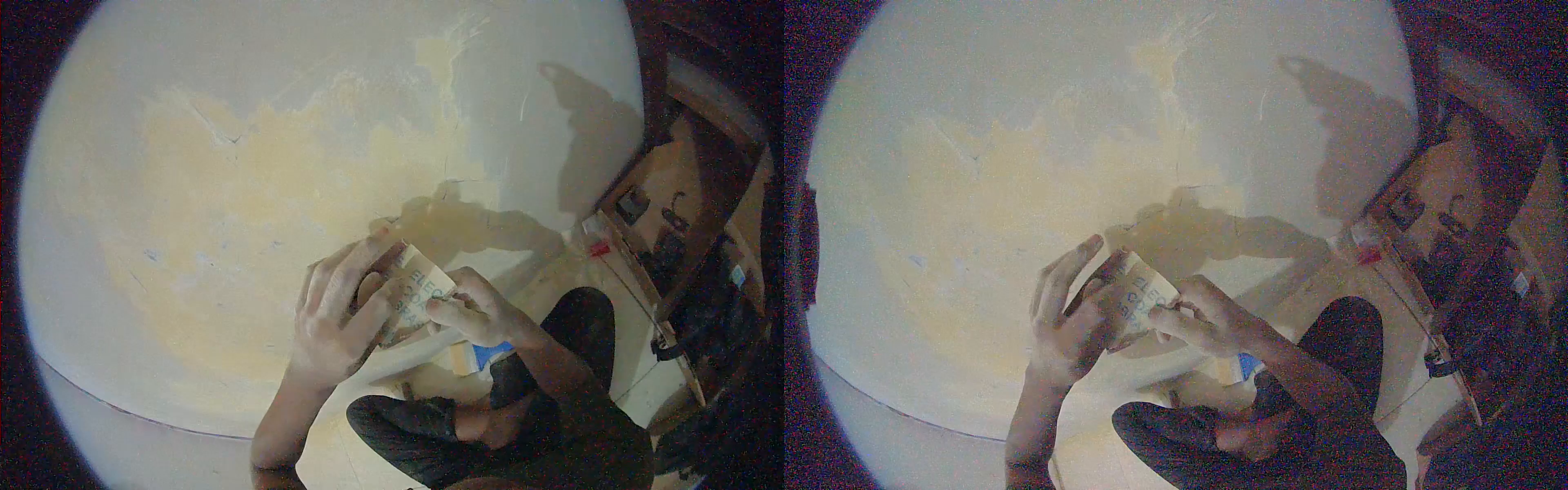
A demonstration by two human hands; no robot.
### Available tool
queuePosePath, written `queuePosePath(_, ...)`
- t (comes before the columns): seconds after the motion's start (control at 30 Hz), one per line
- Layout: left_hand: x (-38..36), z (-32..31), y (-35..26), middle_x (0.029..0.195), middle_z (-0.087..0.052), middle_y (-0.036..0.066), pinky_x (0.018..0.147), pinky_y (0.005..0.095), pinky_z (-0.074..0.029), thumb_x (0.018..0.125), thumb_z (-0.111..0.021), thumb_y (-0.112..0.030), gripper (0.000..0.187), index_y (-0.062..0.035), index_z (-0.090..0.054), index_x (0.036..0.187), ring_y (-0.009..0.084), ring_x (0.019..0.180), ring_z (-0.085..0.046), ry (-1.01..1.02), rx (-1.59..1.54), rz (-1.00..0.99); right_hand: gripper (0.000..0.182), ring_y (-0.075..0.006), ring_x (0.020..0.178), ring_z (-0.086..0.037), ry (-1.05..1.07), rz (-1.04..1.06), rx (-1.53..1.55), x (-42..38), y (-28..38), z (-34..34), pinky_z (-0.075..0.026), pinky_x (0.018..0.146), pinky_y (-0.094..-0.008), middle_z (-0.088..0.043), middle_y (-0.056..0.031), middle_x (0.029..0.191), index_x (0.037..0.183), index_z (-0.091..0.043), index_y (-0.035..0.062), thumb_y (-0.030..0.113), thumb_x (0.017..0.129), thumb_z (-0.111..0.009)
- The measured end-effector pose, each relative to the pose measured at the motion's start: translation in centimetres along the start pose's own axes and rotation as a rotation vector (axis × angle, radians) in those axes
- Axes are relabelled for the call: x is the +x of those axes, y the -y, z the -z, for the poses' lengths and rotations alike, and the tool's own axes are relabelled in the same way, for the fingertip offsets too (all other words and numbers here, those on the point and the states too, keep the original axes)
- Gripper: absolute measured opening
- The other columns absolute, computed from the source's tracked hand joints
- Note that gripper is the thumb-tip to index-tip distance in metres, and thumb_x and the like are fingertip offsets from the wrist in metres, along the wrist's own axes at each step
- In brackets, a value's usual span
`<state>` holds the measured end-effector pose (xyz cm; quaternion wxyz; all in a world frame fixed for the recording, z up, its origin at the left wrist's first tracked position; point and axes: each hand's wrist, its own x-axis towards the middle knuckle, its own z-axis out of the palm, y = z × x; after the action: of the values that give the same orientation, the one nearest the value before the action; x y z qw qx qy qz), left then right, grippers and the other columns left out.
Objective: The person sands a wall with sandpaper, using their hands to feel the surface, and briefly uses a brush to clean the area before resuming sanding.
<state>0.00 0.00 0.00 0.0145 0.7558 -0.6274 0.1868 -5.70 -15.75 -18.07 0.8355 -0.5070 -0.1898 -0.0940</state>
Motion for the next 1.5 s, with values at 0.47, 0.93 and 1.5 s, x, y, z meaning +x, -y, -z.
queuePosePath(0.47, 1.7, 1.8, -5.6, 0.131, -0.061, 0.017, 0.092, 0.0467, -0.051, 0.088, -0.065, -0.002, 0.061, 0.0008, -0.05, 0.147, 0.0395, 0.106, -0.06, 0.358, -0.128, 0.453, 0.025, -0.0381, 0.068, -0.066, -0.258, 0.506, -0.606, 1.9, -1.1, -0.6, -0.049, 0.063, -0.0467, -0.066, -0.0175, 0.073, 0.091, -0.067, 0.0017, 0.027, 0.093, -0.07)
queuePosePath(0.93, -2.0, -0.6, -4.5, 0.161, -0.032, 0.031, 0.117, 0.0602, -0.035, 0.091, -0.067, -0.013, 0.075, -0.0012, -0.035, 0.157, 0.0517, 0.147, -0.034, 0.3, 0.08, 0.145, 0.032, -0.0271, 0.102, -0.068, -0.17, 0.221, -0.285, -0.8, 1.0, -3.2, -0.053, 0.084, -0.0402, -0.067, -0.0219, 0.111, 0.124, -0.059, -0.005, 0.02, 0.103, -0.06)
queuePosePath(1.5, 3.4, 3.7, 2.9, 0.156, -0.047, 0.02, 0.124, 0.0521, -0.03, 0.084, -0.058, -0.001, 0.072, -0.0051, -0.045, 0.155, 0.0379, 0.145, -0.044, 0.144, 0.543, -0.081, 0.043, -0.0374, 0.12, -0.061, -0.41, 0.868, -0.933, 5.2, 2.2, 2.3, -0.045, 0.104, -0.0485, -0.063, -0.0174, 0.127, 0.125, -0.061, 0.0038, 0.02, 0.089, -0.078)
